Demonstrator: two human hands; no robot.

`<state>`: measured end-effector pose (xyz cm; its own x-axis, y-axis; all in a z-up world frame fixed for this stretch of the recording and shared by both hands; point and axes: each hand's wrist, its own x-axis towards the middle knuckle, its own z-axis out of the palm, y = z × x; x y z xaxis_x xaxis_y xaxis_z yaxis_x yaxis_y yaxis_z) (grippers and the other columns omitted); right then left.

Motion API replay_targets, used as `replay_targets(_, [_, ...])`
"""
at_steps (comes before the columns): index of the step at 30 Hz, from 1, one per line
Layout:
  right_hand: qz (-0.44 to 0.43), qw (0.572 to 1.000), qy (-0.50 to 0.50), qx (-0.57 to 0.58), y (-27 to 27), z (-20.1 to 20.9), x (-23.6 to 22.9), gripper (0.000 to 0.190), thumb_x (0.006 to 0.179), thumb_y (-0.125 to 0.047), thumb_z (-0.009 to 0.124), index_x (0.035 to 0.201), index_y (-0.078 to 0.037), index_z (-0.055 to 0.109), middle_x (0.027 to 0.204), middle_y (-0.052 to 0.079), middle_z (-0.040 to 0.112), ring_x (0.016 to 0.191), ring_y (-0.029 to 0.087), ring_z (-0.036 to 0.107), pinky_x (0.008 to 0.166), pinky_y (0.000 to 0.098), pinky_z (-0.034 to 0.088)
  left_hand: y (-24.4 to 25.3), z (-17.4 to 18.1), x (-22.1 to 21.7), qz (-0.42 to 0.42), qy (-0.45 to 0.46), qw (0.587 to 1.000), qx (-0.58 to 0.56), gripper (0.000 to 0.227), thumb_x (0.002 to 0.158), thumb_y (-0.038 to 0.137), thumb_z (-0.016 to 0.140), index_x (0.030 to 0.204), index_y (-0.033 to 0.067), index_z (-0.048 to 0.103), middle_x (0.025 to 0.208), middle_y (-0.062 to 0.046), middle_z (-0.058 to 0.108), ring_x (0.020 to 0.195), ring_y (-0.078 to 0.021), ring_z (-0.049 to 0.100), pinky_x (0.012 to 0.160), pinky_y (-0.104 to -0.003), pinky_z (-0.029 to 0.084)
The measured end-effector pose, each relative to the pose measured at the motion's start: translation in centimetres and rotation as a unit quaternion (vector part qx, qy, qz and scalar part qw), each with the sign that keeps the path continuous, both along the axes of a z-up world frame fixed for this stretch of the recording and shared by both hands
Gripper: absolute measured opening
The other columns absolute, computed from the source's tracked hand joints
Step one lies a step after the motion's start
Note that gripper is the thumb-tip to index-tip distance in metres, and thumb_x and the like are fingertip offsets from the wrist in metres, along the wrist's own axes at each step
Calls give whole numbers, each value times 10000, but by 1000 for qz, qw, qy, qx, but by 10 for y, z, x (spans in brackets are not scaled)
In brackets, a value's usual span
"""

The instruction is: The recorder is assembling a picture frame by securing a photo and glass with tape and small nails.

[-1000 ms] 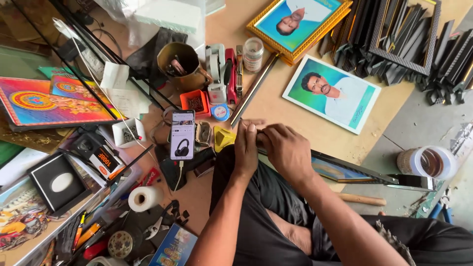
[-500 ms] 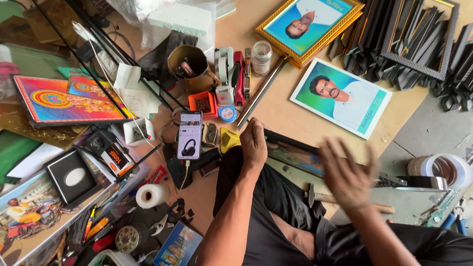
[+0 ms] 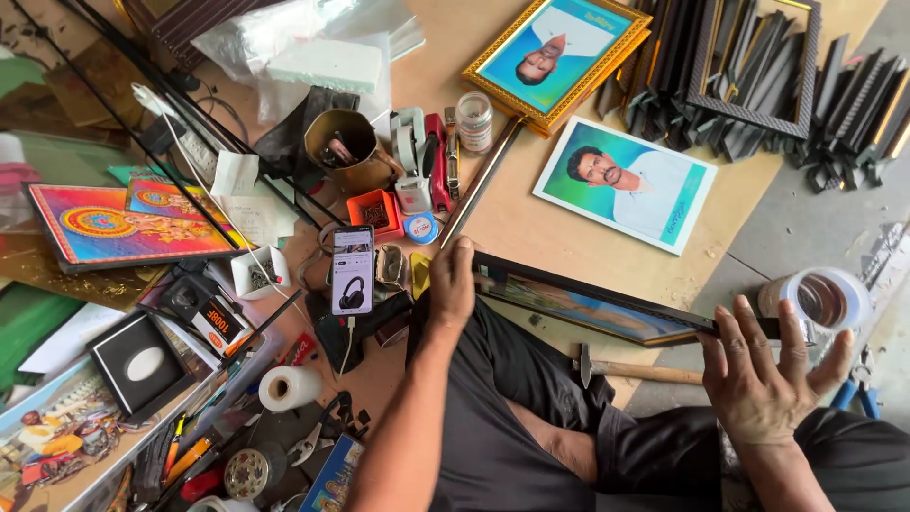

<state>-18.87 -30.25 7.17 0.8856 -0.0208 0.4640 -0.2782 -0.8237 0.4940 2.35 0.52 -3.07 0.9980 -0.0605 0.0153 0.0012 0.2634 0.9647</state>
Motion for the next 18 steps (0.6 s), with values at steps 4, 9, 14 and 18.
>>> replay_targets(4, [49,956,-65,281,-8,-27,-18,338,1073,-368,646,1343,-173,703,1415,12,689,1515,280,456,1243,682,88,61,-15,21,62,-136,956,252,320,1102,299,462,992,65,652,922,-57,651,830,-200,664,742,-335,553])
replay_targets(9, [-19,998,-22,48,19,15,-8,295,932,-391,741,1193,-266,795,1259,-102,768,1415,188,534,1282,548,107,133,44,27,182,-220,789,544,263,1034,315,558,1131,140,728,1207,-80,685,1212,-289,614,1088,-492,421])
replay_targets(14, [-28,999,-3,26,20,16,-6,291,936,-390,709,1191,-276,789,1263,-110,767,1432,174,505,1276,533,113,179,19,33,104,-226,652,716,514,963,475,633,1395,198,658,1535,-189,427,1497,-437,259,1159,-665,163])
replay_targets(18, [-30,1000,3,-4,24,20,-7,333,904,-415,672,1190,-289,788,1250,-131,764,1446,153,483,1284,529,89,183,3,37,99,-240,642,722,536,989,523,604,1404,186,656,1546,-209,437,1506,-424,276,1214,-644,132])
